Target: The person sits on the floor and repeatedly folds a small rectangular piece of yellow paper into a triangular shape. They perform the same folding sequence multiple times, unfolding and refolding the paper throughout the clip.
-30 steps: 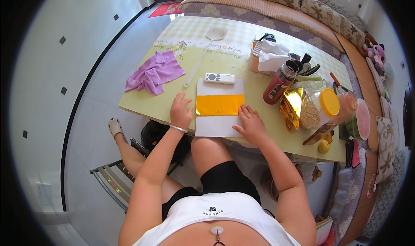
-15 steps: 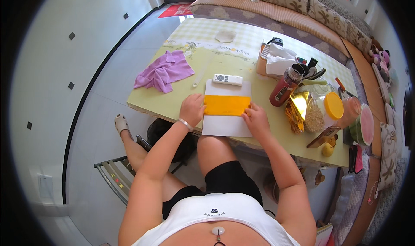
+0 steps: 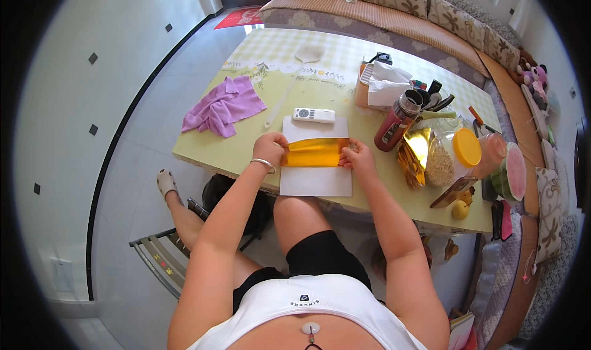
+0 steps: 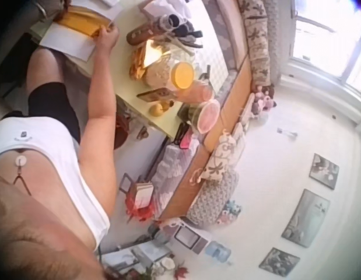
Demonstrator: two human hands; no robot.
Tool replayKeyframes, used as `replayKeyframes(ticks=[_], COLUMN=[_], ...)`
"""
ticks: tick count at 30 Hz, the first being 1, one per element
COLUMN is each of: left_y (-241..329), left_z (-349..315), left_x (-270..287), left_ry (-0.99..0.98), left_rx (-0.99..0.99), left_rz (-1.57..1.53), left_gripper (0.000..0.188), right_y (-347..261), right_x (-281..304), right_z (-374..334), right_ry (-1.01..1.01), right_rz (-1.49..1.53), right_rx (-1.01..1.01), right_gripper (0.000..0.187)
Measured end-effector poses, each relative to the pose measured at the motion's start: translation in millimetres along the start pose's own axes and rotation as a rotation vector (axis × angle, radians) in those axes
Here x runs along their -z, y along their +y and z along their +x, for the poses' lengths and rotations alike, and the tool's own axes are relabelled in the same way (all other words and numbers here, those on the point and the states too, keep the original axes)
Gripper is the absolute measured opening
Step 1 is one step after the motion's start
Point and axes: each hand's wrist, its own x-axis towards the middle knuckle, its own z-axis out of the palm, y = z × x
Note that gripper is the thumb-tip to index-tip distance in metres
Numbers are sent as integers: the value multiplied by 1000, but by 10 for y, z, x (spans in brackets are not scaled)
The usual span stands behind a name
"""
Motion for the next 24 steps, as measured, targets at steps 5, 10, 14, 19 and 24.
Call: replayKeyframes(ticks=[5,10,14,19,24], left_y=[-101,-155,-148,-254,-304], left_z=[-156,-208,-206,-184,-230], left_x=[-34,-44,-48,-83,-80], left_ry=[34,44,75,63,76], left_rx=[182,253,291,236,155], left_rz=[-374,-587,-596,-542,-296], left_gripper=[11,8,11,13,14], right_y=[-92,-87,-152,-178,-190], right_x=[-59,-23,-32,-22,-24], right_z=[-98,-69,-126,-200,-300], right_ry=[17,-4,12,0,17], right_rz=[95,83,87,0,-237], right_rx=[33,-15,-31,-71,-16], right_gripper=[41,17,15,13,12])
